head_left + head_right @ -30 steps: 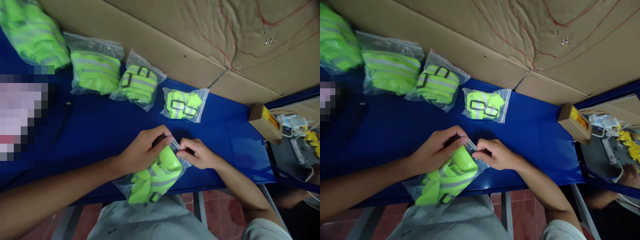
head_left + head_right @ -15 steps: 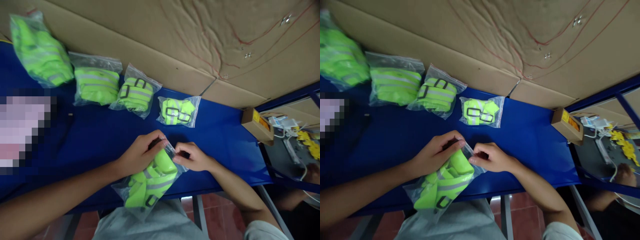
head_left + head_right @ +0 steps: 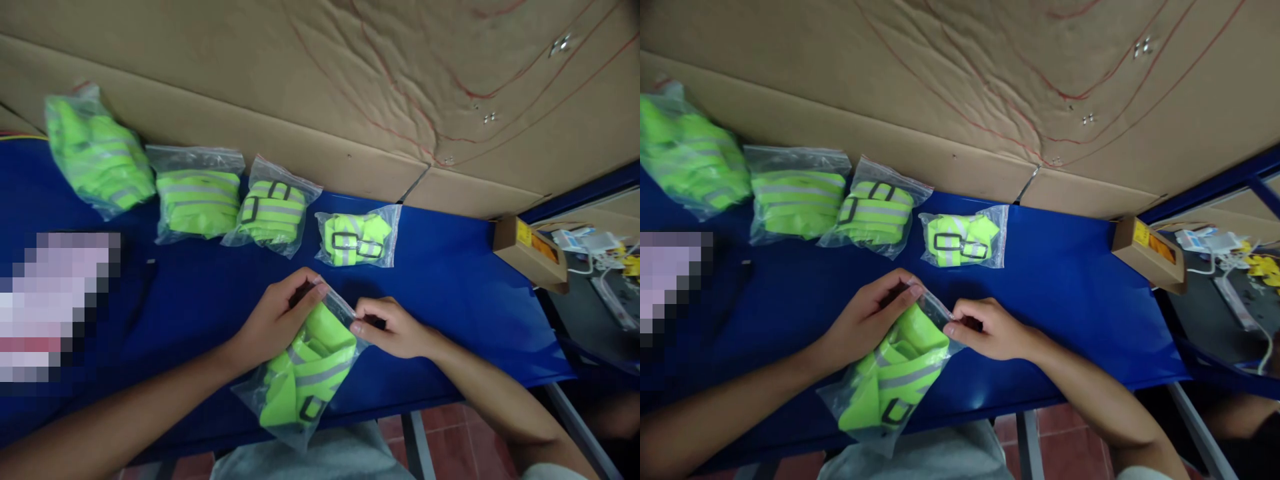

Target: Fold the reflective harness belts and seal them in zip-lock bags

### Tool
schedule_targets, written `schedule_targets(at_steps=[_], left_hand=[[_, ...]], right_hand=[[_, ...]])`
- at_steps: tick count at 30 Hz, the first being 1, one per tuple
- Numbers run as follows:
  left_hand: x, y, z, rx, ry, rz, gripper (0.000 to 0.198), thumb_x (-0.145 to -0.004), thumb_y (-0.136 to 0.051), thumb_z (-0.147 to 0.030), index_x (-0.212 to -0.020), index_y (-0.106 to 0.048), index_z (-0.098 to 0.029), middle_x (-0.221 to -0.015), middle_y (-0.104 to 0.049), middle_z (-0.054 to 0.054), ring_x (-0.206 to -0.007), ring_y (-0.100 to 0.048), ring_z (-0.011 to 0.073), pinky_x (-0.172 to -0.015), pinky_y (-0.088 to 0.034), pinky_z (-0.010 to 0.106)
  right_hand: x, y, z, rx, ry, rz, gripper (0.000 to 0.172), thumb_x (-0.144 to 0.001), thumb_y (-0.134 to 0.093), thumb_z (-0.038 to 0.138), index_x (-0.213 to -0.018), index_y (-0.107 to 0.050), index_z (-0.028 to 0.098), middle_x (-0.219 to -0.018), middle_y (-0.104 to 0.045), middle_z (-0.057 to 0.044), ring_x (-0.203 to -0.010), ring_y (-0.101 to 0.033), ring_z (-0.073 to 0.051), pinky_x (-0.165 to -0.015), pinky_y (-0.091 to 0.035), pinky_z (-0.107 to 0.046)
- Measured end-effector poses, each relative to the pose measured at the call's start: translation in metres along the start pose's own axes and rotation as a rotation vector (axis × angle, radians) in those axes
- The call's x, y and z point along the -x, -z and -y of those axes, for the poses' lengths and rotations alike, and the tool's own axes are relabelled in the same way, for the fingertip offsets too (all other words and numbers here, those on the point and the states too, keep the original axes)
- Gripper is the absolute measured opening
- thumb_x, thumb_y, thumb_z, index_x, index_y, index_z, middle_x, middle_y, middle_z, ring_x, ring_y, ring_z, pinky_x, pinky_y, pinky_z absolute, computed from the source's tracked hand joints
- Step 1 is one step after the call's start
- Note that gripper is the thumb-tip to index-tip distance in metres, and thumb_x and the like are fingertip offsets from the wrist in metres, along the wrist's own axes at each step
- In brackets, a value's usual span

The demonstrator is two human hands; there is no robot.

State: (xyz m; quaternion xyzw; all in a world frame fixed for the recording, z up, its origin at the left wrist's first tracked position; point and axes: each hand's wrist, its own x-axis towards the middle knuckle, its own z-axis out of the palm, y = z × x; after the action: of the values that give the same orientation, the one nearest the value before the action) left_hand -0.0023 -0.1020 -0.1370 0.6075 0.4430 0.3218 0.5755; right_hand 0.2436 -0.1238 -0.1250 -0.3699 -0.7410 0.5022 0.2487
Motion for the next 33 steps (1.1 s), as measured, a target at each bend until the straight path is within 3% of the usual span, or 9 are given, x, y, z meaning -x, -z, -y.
schedule_targets(at_steps=[12, 20, 33], left_hand=[[-0.0028, 0.0004, -0.0016, 0.095, 0.021, -0.017, 0.035, -0.098, -0.06, -0.052, -0.091, -0.062, -0.018, -0.073, -0.053, -0.003, -0.065, -0.046, 0.0095, -0.057, -0.038, 0.021], [-0.0016, -0.0013, -0.0083, 0.162, 0.068, -0.089, 0.04, -0.096, -0.06, -0.056, -0.088, -0.062, -0.018, -0.073, -0.056, -0.002, -0.064, -0.048, 0.01, -0.057, -0.04, 0.021], [-0.0032, -0.0023, -0.0089, 0.117, 0.018, -0.047, 0.039, -0.095, -0.061, -0.056, -0.087, -0.062, -0.017, -0.073, -0.055, -0.002, -0.064, -0.047, 0.0104, -0.057, -0.04, 0.021]], right_hand=[[-0.0023, 0.0002, -0.0058, 0.037, -0.01, -0.005, 0.025, -0.099, -0.066, 0.031, -0.081, -0.056, 0.017, -0.068, -0.048, 0.006, -0.06, -0.043, -0.005, -0.056, -0.032, -0.018], [-0.001, 0.0028, -0.0047, -0.101, -0.051, 0.012, 0.028, -0.103, -0.06, 0.038, -0.085, -0.056, 0.017, -0.066, -0.049, 0.005, -0.058, -0.045, -0.006, -0.054, -0.033, -0.018], [0.0013, 0.0021, -0.0032, -0.035, -0.095, 0.009, 0.033, -0.103, -0.059, 0.042, -0.08, -0.055, 0.018, -0.066, -0.048, 0.005, -0.058, -0.044, -0.007, -0.052, -0.032, -0.019]])
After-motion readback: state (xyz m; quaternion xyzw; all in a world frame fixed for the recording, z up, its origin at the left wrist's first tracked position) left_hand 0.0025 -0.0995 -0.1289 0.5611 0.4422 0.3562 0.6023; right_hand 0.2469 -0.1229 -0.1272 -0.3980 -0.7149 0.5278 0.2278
